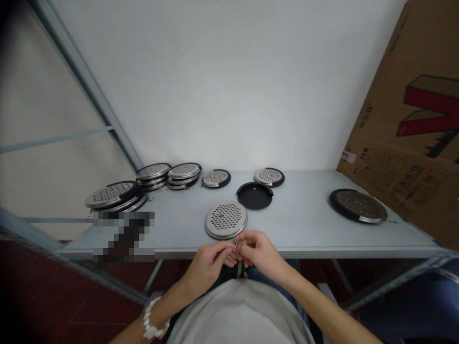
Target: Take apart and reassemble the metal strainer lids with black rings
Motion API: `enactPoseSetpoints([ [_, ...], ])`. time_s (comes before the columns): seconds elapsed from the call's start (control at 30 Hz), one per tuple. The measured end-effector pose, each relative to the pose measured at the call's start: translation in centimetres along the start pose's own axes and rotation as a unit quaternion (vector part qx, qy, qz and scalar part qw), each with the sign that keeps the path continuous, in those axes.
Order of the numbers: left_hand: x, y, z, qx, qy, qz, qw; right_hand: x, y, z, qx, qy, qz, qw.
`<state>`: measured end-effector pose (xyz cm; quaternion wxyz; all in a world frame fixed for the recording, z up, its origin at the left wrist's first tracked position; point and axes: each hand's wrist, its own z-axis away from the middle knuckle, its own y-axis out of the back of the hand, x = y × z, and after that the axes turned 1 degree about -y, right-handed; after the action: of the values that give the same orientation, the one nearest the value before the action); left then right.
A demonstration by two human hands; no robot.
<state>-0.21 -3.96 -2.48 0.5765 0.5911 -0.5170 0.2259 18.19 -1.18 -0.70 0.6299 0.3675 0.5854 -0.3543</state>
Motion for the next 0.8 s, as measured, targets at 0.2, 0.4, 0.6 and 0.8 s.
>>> enactPoseSetpoints([
  [0.2, 0.4, 0.2, 0.3, 0.010, -0.040, -0.082, 0.996, -0.1, -0.1, 0.4, 0.015, -0.001, 0.030, 0.999],
  [0.4, -0.5, 0.1, 0.1, -0.004, -0.016, -0.050, 0.999, -0.5, 0.1, 0.7, -0.001, 0.006, 0.028, 1.000],
  [0.6, -0.7, 0.3, 0.0, -0.036, -0.037, -0.055, 0.997, -0.5, 0.0, 0.5, -0.004, 0.011, 0.026, 1.000],
  [0.8, -1.0, 0.1, 0.1, -0.038, -0.040, -0.035, 0.998, -0.2, 0.0, 0.5, -0.005, 0.008, 0.022, 1.000],
])
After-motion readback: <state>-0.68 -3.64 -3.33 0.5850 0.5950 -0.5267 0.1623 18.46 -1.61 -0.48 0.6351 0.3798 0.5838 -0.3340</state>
